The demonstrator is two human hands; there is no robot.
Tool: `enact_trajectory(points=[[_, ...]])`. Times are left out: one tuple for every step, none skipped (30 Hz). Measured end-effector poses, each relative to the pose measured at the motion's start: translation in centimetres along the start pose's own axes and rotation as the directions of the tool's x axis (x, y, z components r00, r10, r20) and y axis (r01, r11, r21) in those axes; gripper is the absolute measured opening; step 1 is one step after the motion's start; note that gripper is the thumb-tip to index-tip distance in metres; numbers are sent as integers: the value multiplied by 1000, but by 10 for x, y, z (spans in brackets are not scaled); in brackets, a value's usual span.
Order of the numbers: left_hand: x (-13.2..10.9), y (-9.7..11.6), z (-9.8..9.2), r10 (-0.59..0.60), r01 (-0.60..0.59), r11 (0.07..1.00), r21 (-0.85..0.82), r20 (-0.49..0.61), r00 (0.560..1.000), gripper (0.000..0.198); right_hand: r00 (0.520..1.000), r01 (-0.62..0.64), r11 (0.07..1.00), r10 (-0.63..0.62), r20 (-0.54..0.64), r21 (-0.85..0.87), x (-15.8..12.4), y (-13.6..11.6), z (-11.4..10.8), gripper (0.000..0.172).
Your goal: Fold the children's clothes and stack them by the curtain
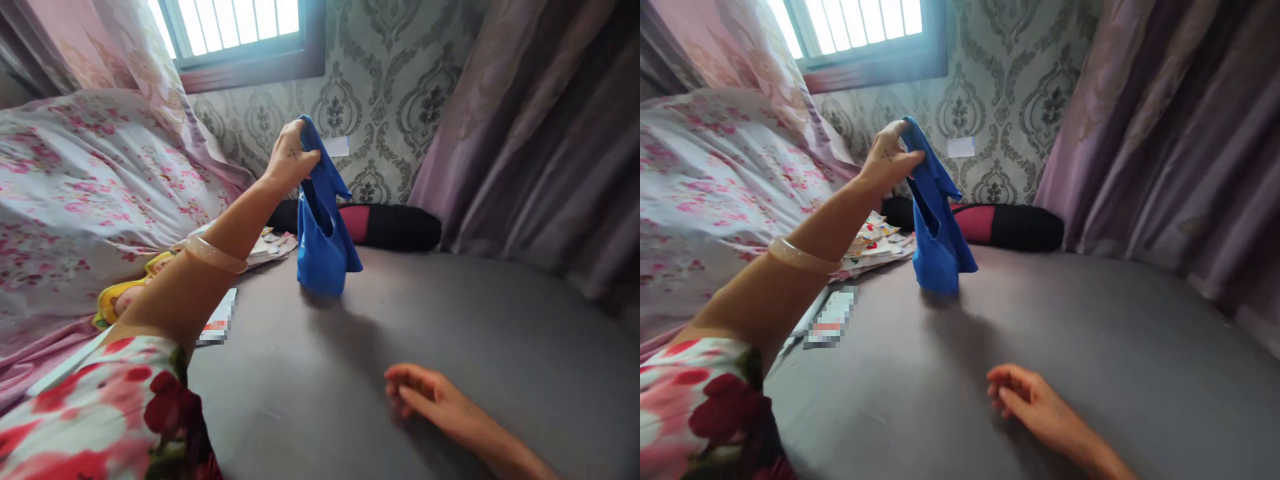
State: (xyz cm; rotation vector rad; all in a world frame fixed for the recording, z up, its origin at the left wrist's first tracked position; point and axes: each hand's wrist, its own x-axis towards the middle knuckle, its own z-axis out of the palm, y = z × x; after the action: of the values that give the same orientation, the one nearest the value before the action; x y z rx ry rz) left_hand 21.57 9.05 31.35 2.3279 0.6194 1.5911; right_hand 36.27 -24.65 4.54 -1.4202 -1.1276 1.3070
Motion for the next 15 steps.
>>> enact_trajectory(points=[[-5,8,12,-67,67,997,-28,3,998,34,993,54,997,-59,-100,-57,6,-10,0,35],[-10,14,24,-126,126,991,-52,9,992,31,967,110,988,-132,-219,-111,14,-20,-1,36],[-15,19,36,-162,163,983,-80,16,987,29,908,163,972,-215,-359,-171,23,-30,-1,36],[-19,23,48,-169,170,978,-118,20,985,28,837,201,948,-296,-461,-245,32,-40,-1,38],[-23,26,59,-154,155,975,-160,18,988,28,749,232,918,-380,-543,-323,42,-48,-1,41],[-26,28,70,-130,129,970,-204,9,991,28,651,264,872,-477,-591,-412,52,-54,-1,46],[-28,30,79,-109,106,964,-245,-2,994,30,564,281,819,-562,-605,-500,63,-59,-1,52],[-31,31,87,-99,92,956,-278,-11,995,31,480,283,779,-620,-620,-560,72,-62,-2,56],[-33,33,93,-99,89,950,-300,-18,995,32,421,284,759,-647,-635,-585,81,-64,-3,59],[-35,35,96,-106,94,945,-312,-22,994,33,403,290,760,-648,-646,-582,89,-65,-4,57],[-37,38,98,-114,100,943,-316,-25,993,34,427,302,774,-631,-647,-556,96,-66,-5,49],[-39,40,97,-119,103,944,-313,-31,992,33,478,314,799,-599,-642,-512,101,-66,-7,40],[-41,41,94,-122,105,947,-302,-38,992,33,535,325,826,-563,-630,-461,104,-67,-9,33],[-43,41,89,-124,106,953,-284,-48,991,32,581,335,846,-532,-615,-415,106,-68,-12,30],[-45,39,83,-125,106,960,-259,-61,990,30,607,347,858,-513,-608,-377,106,-70,-16,29]])
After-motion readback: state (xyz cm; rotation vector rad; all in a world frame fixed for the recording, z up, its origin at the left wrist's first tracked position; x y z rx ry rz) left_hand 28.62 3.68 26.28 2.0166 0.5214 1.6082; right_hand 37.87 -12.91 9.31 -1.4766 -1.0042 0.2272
